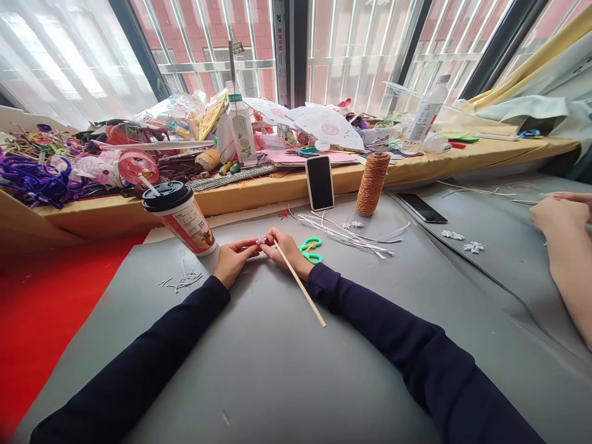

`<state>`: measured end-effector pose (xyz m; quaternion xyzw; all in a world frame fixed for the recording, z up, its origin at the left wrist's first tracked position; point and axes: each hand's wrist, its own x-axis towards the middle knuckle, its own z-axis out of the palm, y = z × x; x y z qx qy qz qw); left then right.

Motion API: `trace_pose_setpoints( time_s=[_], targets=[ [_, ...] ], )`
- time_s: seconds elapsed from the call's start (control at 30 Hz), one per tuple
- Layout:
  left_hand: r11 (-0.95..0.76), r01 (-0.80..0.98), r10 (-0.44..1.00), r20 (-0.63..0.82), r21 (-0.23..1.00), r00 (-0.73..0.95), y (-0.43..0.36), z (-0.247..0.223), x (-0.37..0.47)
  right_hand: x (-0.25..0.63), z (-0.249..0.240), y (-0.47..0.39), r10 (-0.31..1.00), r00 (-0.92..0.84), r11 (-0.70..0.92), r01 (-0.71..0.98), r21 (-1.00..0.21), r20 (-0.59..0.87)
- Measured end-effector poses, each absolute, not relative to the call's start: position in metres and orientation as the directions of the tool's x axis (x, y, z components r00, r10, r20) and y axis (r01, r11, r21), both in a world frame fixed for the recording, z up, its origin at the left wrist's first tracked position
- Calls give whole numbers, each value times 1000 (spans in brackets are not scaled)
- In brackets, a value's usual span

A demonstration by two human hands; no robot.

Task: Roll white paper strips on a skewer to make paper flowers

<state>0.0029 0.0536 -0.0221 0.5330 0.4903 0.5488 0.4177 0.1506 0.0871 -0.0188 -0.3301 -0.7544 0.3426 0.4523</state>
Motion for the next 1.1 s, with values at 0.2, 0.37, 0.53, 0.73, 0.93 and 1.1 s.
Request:
trace_pose_setpoints(
  time_s=[0.2, 0.37, 0.53, 0.73, 0.93, 1.1],
  targets=[
    [-202, 147, 976, 211, 968, -45, 57, -27, 2, 150, -18, 88, 814, -398, 522, 185, -833, 423],
    [-362, 510, 911, 412, 780, 17, 53, -25, 5, 149, -20, 90, 810, -412, 534, 227, -814, 417],
    [-443, 728, 850, 505, 523, 154, 48, -19, 2, 150, -21, 90, 781, -443, 584, 267, -766, 441],
    [-431, 623, 877, 466, 652, 119, 48, -17, -2, 151, -19, 88, 782, -468, 571, 273, -774, 412],
    [-261, 365, 961, 278, 894, 7, 54, -19, -7, 151, -21, 89, 792, -461, 550, 256, -795, 399],
    [-227, 261, 971, 239, 938, -17, 55, -18, -8, 151, -20, 88, 797, -463, 527, 222, -820, 387]
  ],
)
